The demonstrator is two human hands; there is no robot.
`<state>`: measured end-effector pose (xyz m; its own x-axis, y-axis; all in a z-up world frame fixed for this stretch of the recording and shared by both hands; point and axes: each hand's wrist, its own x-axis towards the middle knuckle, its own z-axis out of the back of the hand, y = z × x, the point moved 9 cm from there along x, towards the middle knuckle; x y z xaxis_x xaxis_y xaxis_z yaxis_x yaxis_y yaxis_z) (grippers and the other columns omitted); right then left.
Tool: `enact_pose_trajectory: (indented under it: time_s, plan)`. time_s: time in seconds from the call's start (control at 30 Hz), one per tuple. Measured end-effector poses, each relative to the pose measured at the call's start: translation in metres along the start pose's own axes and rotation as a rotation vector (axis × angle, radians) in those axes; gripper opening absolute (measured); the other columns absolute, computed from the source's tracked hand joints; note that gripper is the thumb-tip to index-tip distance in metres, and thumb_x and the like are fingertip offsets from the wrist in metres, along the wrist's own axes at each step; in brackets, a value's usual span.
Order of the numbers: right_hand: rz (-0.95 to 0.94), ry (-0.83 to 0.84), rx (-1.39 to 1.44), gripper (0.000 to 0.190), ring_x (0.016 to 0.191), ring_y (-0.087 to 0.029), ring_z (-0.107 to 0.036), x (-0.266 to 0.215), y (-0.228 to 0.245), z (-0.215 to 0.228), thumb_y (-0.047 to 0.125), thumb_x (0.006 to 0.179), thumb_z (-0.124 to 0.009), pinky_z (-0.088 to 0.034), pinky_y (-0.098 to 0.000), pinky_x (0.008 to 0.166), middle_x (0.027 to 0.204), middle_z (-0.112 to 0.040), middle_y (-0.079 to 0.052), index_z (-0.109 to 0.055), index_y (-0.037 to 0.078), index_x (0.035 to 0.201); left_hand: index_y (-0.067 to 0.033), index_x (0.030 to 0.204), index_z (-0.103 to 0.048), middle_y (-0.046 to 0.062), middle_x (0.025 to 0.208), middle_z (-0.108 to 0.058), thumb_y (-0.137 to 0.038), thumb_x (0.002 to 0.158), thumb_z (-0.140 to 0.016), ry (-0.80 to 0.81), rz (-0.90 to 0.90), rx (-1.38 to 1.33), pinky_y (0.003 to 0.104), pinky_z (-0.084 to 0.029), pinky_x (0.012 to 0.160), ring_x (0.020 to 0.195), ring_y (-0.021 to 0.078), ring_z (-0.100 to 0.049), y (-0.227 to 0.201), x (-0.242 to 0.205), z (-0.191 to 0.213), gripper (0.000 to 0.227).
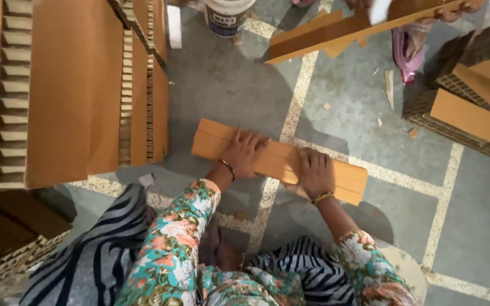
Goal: The person sits on the floor and folds flat cardboard pieces into rectangular boxes. They align the edges, press the flaps to secure the shape, and place the finished boxes on the floor.
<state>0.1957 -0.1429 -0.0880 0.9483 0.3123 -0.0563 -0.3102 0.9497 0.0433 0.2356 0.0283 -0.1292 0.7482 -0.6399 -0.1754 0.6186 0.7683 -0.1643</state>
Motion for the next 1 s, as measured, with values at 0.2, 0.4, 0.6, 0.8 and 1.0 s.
enact_pose_trajectory:
  time_s: [0.2,0.4,0.6,0.8,1.0]
  plan:
    - [0.024,-0.151,0.068,0.113,0.120,-0.040,-0.051,0.001,-0.005,-0.002,0.070,0.057,-0.081,-0.035,-0.0563,0.107,0.128,-0.057,-0.020,-0.050,0.007,0.145,-0.0152,0.157,-0.030,0.020,0.148,-0.043,-0.071,0.067,-0.079,-0.003,0.016,-0.086,0.067,-0.014,0.118,0.141,0.0363,-0.035,0.003,0.003,-0.001,0.116]
    - [-0.048,-0.030,0.071,0.115,0.126,-0.042,-0.047,-0.010,0.000,-0.012,0.073,0.059,-0.081,-0.031,-0.0574,0.109,0.134,-0.054,-0.022,-0.045,0.006,0.145,-0.0186,0.157,-0.038,0.019,0.148,-0.046,-0.069,0.061,-0.082,-0.093,0.020,-0.081,0.064,-0.021,0.117,0.140,0.0382,-0.039,-0.002,-0.010,0.001,0.117]
    - [-0.131,0.097,0.071,0.123,0.133,-0.042,-0.041,-0.089,0.038,-0.028,0.065,0.051,-0.087,-0.027,-0.0563,0.113,0.146,-0.046,-0.016,-0.039,0.007,0.149,-0.0191,0.157,-0.031,0.019,0.150,-0.040,-0.070,0.055,-0.085,0.068,-0.017,-0.014,0.066,-0.018,0.114,0.141,0.0395,-0.033,-0.042,-0.079,-0.034,0.125]
    - [0.055,-0.039,0.237,0.121,0.141,-0.044,-0.037,-0.134,0.030,-0.031,0.067,0.061,-0.081,-0.022,-0.0593,0.118,0.150,-0.042,-0.023,-0.035,0.002,0.152,-0.0107,0.161,-0.032,0.024,0.157,-0.038,-0.073,0.064,-0.079,-0.180,-0.233,-0.332,0.060,-0.023,0.121,0.146,0.0430,-0.032,-0.023,-0.121,-0.029,0.125]
    - [-0.337,-0.226,0.151,0.073,0.133,-0.039,-0.048,-0.175,-0.040,-0.016,0.051,0.091,-0.065,-0.024,-0.0563,0.122,0.137,-0.057,-0.020,-0.051,0.004,0.145,-0.0051,0.150,-0.041,0.016,0.153,-0.039,-0.080,0.052,-0.076,-0.098,0.095,-0.093,0.066,-0.024,0.114,0.145,0.0376,-0.030,0.052,-0.175,-0.024,0.128]
